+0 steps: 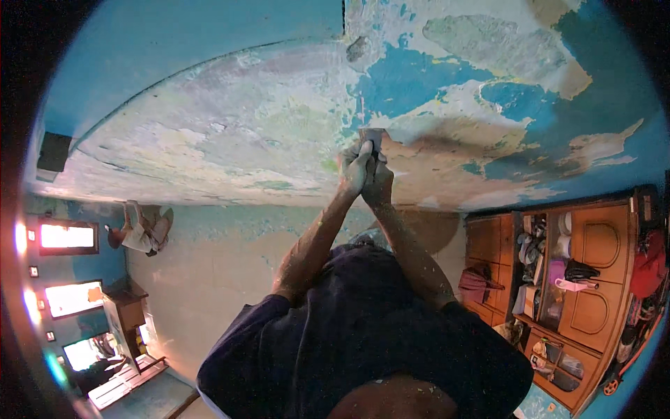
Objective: The person uses a scraping tool to remove peeling paint from a blue wall, clearing sections of the surface.
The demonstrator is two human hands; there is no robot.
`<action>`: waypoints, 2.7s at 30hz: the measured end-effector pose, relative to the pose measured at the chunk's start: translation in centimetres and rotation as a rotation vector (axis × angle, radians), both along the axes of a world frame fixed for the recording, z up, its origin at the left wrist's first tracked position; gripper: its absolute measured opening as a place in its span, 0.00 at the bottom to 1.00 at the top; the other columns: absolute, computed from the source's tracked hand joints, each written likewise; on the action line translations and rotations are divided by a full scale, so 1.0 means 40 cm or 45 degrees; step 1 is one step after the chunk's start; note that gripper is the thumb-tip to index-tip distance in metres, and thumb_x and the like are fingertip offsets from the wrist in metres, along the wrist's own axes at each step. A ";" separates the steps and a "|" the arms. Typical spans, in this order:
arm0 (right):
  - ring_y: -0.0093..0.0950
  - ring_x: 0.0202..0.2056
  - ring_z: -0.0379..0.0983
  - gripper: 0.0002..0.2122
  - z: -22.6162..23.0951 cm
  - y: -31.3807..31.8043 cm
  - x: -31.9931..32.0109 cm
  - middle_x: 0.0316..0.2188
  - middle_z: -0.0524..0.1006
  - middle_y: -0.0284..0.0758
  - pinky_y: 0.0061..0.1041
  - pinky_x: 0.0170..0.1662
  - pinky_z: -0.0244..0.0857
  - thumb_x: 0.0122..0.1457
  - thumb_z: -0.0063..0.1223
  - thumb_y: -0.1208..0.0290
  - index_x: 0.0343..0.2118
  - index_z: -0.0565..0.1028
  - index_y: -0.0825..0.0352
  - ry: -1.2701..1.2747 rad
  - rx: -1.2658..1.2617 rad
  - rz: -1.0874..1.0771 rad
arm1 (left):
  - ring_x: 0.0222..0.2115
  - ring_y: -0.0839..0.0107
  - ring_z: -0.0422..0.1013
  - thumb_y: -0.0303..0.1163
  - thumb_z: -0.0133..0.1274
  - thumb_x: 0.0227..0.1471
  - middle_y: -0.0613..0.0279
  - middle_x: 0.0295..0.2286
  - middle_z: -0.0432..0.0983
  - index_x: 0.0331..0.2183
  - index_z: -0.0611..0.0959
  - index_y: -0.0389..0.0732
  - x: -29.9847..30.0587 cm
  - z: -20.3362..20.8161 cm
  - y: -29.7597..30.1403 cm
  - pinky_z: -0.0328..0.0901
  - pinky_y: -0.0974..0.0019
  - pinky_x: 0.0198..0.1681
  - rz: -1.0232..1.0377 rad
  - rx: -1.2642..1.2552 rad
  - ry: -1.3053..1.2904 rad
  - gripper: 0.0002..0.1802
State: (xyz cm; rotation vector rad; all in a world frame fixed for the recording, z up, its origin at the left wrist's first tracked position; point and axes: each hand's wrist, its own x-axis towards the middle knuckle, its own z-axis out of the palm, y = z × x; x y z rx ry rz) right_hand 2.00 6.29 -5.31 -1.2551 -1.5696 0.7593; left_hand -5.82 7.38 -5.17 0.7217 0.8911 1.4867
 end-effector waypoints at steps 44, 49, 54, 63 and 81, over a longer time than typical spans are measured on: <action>0.41 0.22 0.71 0.09 -0.002 0.013 0.040 0.19 0.72 0.45 0.37 0.21 0.62 0.57 0.41 0.69 0.35 0.70 0.68 -0.453 0.289 0.196 | 0.20 0.75 0.70 0.32 0.46 0.56 0.57 0.21 0.76 0.24 0.79 0.33 0.023 0.023 -0.004 0.64 0.71 0.24 0.117 0.039 -0.176 0.15; 0.42 0.22 0.71 0.09 -0.019 0.022 0.047 0.21 0.73 0.46 0.37 0.22 0.63 0.59 0.38 0.69 0.35 0.70 0.68 -0.542 0.326 0.271 | 0.18 0.78 0.67 0.32 0.45 0.56 0.61 0.19 0.75 0.23 0.79 0.35 0.034 -0.028 0.003 0.62 0.73 0.21 0.141 -0.051 -0.064 0.15; 0.45 0.29 0.73 0.18 0.008 0.046 0.027 0.25 0.74 0.49 0.35 0.27 0.66 0.62 0.34 0.60 0.44 0.68 0.69 -0.366 -0.134 0.268 | 0.10 0.82 0.59 0.35 0.46 0.56 0.69 0.11 0.68 0.21 0.79 0.36 0.009 -0.015 0.025 0.53 0.76 0.14 0.226 0.192 -0.019 0.17; 0.46 0.27 0.72 0.10 -0.057 0.019 0.041 0.25 0.73 0.49 0.37 0.25 0.65 0.60 0.40 0.67 0.38 0.70 0.68 -0.483 0.036 0.322 | 0.20 0.76 0.70 0.39 0.45 0.57 0.62 0.21 0.76 0.25 0.79 0.36 -0.009 -0.085 -0.012 0.63 0.74 0.25 -0.064 -0.107 -0.052 0.18; 0.30 0.14 0.65 0.10 0.002 0.046 0.078 0.11 0.65 0.36 0.31 0.18 0.56 0.60 0.41 0.69 0.25 0.67 0.69 -0.039 -0.017 0.541 | 0.21 0.77 0.68 0.33 0.44 0.57 0.66 0.20 0.73 0.22 0.76 0.39 -0.012 -0.033 -0.003 0.63 0.72 0.27 0.130 0.007 -0.141 0.14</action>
